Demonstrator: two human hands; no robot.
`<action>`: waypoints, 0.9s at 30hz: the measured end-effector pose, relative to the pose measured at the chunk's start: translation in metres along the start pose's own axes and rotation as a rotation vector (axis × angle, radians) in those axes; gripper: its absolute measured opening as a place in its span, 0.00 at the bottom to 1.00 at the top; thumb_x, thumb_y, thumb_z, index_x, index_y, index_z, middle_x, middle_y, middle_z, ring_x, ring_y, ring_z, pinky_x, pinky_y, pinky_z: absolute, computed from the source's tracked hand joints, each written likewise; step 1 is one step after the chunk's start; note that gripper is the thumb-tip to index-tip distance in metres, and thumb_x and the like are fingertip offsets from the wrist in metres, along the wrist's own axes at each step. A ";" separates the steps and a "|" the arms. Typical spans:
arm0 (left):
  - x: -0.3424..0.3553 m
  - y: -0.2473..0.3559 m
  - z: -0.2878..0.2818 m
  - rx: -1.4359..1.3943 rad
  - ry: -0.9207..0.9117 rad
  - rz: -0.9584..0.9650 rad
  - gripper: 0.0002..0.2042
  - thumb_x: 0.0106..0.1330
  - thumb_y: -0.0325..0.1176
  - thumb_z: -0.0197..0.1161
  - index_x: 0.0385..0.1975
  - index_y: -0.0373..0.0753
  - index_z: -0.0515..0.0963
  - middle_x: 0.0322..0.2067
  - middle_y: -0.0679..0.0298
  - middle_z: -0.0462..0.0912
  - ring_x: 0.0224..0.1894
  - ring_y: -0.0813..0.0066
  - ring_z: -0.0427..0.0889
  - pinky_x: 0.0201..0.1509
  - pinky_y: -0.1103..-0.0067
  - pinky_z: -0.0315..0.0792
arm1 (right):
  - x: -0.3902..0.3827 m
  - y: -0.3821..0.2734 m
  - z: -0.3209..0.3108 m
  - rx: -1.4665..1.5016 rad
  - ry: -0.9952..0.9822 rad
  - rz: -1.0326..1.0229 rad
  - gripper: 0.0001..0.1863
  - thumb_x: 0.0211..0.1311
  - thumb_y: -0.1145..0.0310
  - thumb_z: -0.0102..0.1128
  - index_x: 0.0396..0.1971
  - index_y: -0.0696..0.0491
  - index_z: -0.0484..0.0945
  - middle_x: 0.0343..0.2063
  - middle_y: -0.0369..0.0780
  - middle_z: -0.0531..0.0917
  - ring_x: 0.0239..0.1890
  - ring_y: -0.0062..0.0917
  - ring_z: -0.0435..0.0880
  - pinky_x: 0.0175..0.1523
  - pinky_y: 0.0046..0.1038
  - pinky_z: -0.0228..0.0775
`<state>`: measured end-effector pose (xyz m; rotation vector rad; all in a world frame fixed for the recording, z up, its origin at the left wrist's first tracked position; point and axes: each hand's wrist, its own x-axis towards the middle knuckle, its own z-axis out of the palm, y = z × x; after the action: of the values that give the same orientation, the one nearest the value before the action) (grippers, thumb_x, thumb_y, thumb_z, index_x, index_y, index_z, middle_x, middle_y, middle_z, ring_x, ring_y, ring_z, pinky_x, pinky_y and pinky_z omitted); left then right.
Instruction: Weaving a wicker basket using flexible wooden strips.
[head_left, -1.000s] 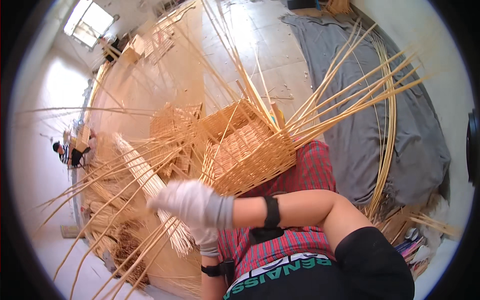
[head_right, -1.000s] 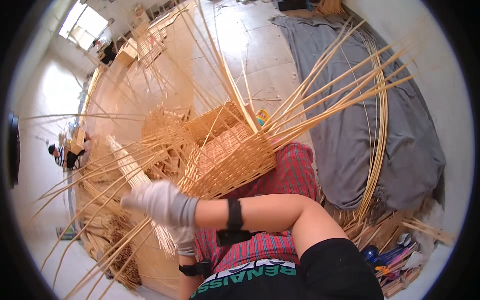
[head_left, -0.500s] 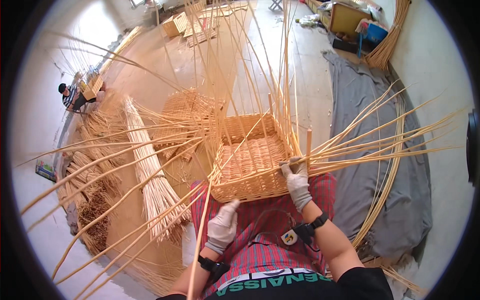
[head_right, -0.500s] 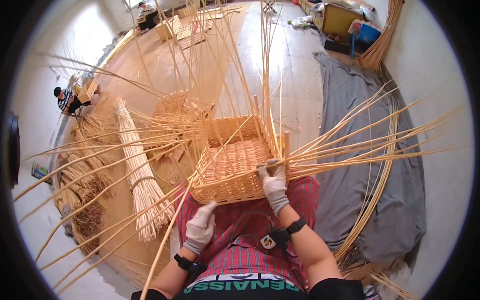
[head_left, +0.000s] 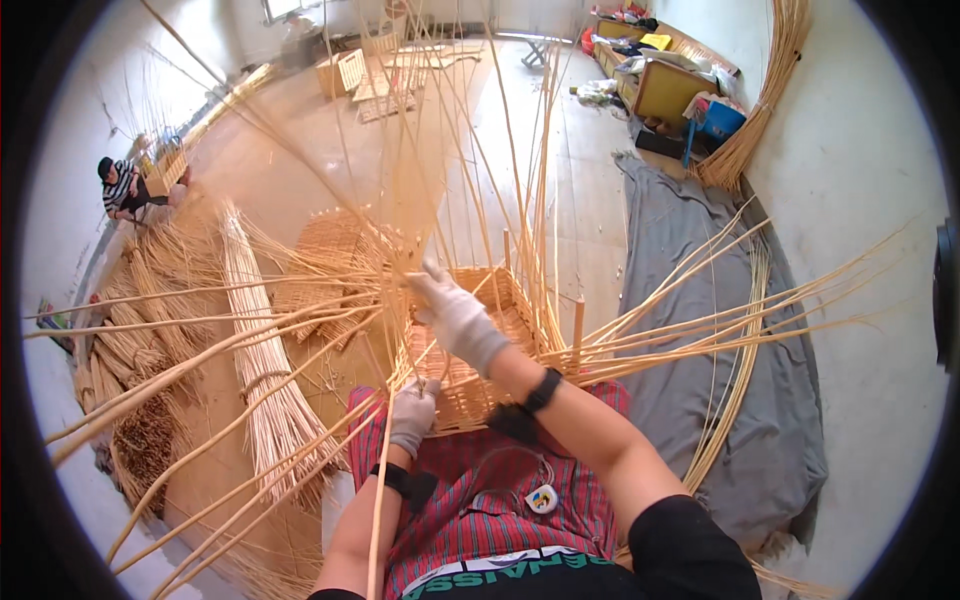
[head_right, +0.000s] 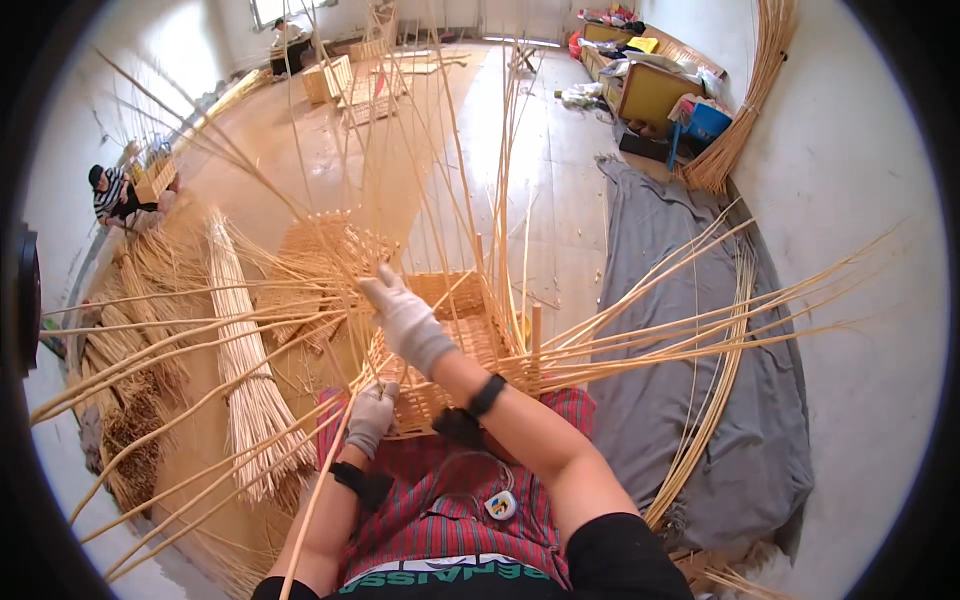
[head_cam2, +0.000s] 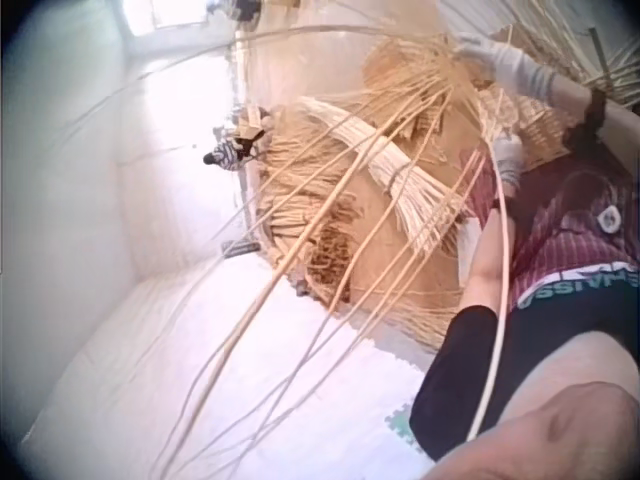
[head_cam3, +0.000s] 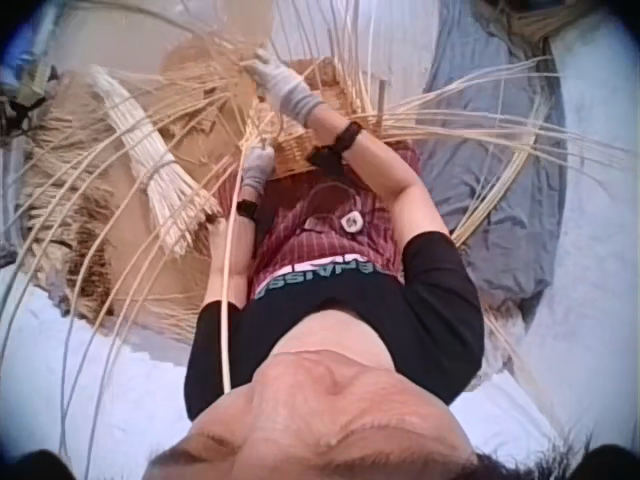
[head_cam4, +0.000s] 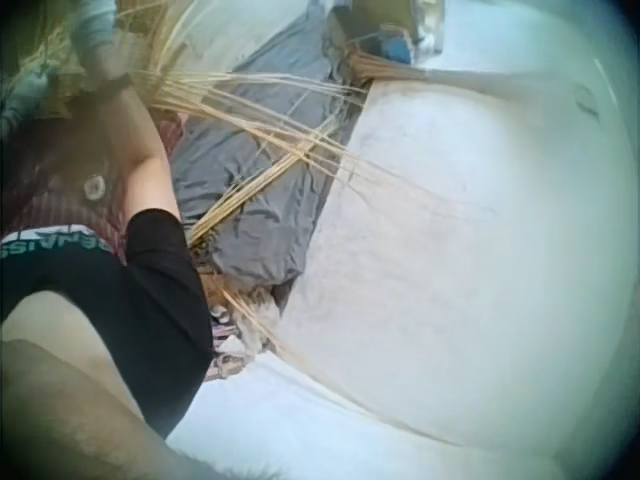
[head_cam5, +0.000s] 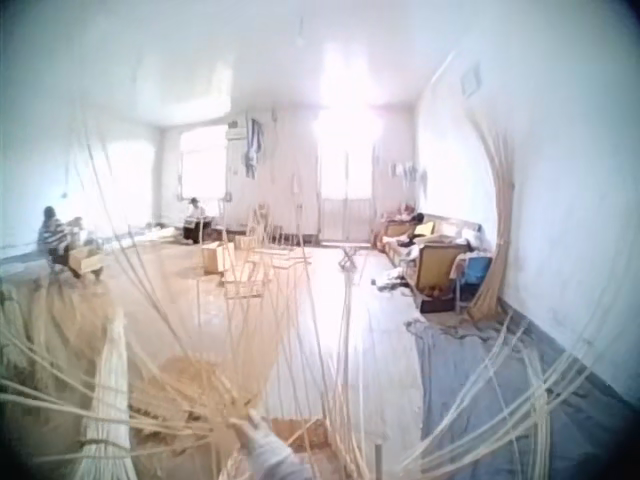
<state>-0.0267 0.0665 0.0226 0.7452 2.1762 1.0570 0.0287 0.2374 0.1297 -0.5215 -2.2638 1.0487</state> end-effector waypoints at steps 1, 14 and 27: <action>-0.005 0.023 0.007 -0.086 -0.055 -0.123 0.20 0.74 0.48 0.57 0.34 0.33 0.76 0.15 0.61 0.75 0.11 0.71 0.76 0.16 0.74 0.70 | 0.019 0.027 0.005 -0.209 0.110 -0.197 0.31 0.60 0.76 0.66 0.63 0.46 0.68 0.51 0.49 0.81 0.52 0.42 0.83 0.56 0.36 0.76; 0.007 0.012 -0.003 -0.036 -0.062 -0.147 0.17 0.73 0.48 0.59 0.32 0.38 0.76 0.13 0.63 0.74 0.11 0.75 0.75 0.15 0.76 0.70 | -0.061 0.016 -0.010 0.797 0.392 0.016 0.29 0.63 0.79 0.61 0.65 0.52 0.66 0.34 0.39 0.75 0.31 0.24 0.78 0.36 0.28 0.76; 0.015 0.029 0.027 -0.505 0.201 -0.260 0.21 0.59 0.28 0.75 0.27 0.44 0.62 0.13 0.66 0.69 0.04 0.72 0.67 0.04 0.74 0.60 | -0.163 0.015 -0.006 1.023 0.697 0.291 0.13 0.81 0.59 0.40 0.39 0.52 0.67 0.19 0.34 0.68 0.20 0.22 0.71 0.36 0.37 0.77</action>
<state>-0.0107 0.1048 0.0288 0.1289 1.9644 1.5023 0.1565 0.1581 0.0653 -0.6180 -0.8846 1.6520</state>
